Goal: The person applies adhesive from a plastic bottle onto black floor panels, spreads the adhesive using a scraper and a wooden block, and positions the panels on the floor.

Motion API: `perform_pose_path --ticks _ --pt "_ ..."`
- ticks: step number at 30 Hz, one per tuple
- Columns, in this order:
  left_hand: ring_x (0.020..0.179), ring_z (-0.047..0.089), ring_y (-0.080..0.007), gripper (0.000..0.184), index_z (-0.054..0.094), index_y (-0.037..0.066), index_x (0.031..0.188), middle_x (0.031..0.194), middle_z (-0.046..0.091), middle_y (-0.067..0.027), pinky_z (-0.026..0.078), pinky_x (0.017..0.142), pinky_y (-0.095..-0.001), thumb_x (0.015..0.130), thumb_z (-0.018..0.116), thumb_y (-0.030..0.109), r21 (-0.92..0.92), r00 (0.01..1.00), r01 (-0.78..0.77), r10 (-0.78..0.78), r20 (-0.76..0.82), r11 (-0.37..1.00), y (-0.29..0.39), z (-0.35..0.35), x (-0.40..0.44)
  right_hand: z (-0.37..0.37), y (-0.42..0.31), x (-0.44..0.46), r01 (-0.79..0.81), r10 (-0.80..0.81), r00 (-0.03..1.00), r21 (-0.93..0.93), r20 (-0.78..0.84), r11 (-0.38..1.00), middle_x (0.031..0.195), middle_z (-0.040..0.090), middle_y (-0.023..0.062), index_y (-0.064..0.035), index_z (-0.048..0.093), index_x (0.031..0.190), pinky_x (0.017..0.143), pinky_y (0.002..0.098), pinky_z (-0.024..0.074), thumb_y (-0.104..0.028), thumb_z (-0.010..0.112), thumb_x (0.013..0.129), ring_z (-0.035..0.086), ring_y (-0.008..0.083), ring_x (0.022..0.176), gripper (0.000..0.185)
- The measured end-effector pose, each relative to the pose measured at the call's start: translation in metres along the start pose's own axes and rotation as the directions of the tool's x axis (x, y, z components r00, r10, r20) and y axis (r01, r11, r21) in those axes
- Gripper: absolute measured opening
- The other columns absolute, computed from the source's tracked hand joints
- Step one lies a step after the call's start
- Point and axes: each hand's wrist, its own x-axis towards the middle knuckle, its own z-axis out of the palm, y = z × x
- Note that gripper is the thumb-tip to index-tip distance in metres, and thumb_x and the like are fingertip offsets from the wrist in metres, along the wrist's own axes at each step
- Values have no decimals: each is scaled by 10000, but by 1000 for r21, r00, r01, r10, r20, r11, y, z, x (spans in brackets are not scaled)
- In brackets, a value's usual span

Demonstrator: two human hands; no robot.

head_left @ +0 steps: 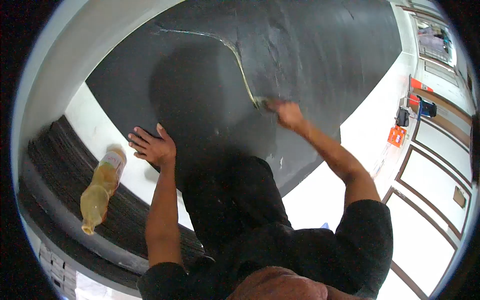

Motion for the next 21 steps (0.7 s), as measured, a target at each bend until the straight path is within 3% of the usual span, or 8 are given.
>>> perform_pose_path --ticks 5,7,9,11,12,14,17,21 --pt "1505 184 -454 839 247 128 1599 1652 172 -229 166 1185 -627 975 462 646 -111 985 -141 151 87 984 -39 -16 -3 75 -11 -97 -463 475 880 242 10 853 1163 695 166 -162 603 1294 823 513 542 -99 599 867 672 417 982 432" --pt "1503 190 -453 822 259 194 1602 1657 153 -226 166 1188 -619 960 501 646 -121 939 -284 302 167 951 -65 -24 -5 94 -14 -79 -681 771 636 447 -30 580 1042 710 193 -84 649 1187 796 465 533 -178 611 913 696 375 927 292" --pt "1502 189 -456 822 265 203 1600 1651 147 -243 164 1190 -617 955 508 650 -132 952 -266 282 121 955 -68 -14 -9 71 -21 -18 -618 798 597 684 86 388 915 702 186 -8 675 1043 771 422 517 -216 632 896 687 311 858 258" --pt "1504 166 -467 904 236 153 1603 1623 143 -308 150 1200 -607 929 524 682 -90 959 -246 256 118 965 -65 -9 -11 41 -31 54 -519 801 592 720 -86 461 863 691 175 43 668 956 747 406 509 -211 603 888 666 285 815 271" --pt "1504 166 -467 904 236 153 1603 1623 143 -308 150 1200 -607 929 524 682 -87 962 -229 239 133 970 -63 -7 -12 23 -23 88 -415 694 717 760 -65 500 882 702 179 55 662 961 740 425 516 -192 583 889 671 295 800 269" --pt "1510 137 -471 1071 172 30 1592 1610 139 -334 133 1208 -604 880 547 737 -177 978 -205 209 2 962 -69 -2 -10 -54 -64 155 -397 723 672 749 -157 531 872 695 273 73 665 950 783 512 524 -163 557 828 694 437 882 286" --pt "1514 118 -469 1233 117 -74 1563 1609 130 -339 122 1214 -599 817 573 797 -167 992 -107 117 48 980 -67 -4 -4 -105 -70 268 -420 623 774 646 -112 638 847 703 255 120 684 957 641 436 555 -160 592 848 738 339 780 315" --pt "1515 128 -463 1284 138 -91 1553 1609 146 -333 117 1213 -600 777 596 824 -162 991 -72 89 96 984 -65 -6 3 -136 -137 351 -261 421 892 576 -163 775 1027 707 258 83 668 1103 759 477 582 -188 616 834 731 375 936 386"
